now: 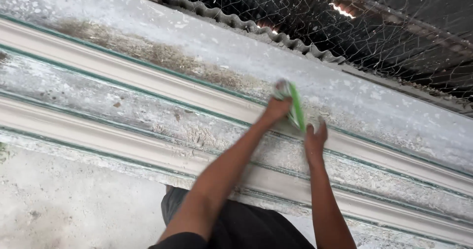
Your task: Clean excess plaster and dust from decorative ceiling cornice molds using a small hand brush.
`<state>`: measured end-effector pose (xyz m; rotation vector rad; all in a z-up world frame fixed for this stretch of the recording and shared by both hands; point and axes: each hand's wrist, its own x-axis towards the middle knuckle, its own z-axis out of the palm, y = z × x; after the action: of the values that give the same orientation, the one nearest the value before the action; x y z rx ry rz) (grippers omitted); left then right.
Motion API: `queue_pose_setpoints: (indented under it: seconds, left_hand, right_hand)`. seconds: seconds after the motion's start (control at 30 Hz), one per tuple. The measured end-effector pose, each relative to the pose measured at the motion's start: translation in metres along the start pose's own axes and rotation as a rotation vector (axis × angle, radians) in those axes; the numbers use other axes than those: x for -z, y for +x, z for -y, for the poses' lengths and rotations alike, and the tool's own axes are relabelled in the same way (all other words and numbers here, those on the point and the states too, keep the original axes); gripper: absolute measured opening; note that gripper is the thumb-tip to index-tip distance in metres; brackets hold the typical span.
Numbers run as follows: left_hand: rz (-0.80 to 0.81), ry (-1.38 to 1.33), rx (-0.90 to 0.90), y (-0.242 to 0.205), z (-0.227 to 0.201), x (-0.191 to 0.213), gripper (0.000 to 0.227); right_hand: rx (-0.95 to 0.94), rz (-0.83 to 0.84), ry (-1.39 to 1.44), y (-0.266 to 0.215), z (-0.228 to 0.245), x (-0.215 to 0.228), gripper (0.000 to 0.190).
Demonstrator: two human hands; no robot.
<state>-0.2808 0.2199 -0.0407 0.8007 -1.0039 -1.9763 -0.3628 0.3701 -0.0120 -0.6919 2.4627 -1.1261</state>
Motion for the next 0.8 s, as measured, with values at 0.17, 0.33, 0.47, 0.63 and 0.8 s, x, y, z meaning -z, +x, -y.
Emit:
queue_pose_setpoints:
  seconds: [0.17,0.33,0.47,0.63,0.8]
  left_hand:
    - [-0.623,0.124,-0.331,0.055,-0.09,0.173,0.044]
    - [-0.779,0.67,-0.062,-0.01,-0.092,0.127,0.085]
    - [0.031,0.502,0.233,-0.04,-0.021,-0.01,0.098]
    - [-0.003,0.393,0.287,-0.031,-0.084,0.01,0.078]
    - [-0.365,0.724,0.221,0.0,-0.245,0.14,0.084]
  right_hand:
    - [0.066,-0.058,-0.031,-0.041,-0.021,0.018,0.06]
    - [0.059,-0.026,-0.022,-0.047,-0.021,-0.012,0.059]
    - [-0.003,0.006,0.068,-0.032,0.001,-0.031,0.054]
    - [-0.032,-0.091,0.195,-0.021,0.007,0.024,0.053]
    - [-0.047,-0.15,0.064,-0.034,-0.071,0.071,0.051]
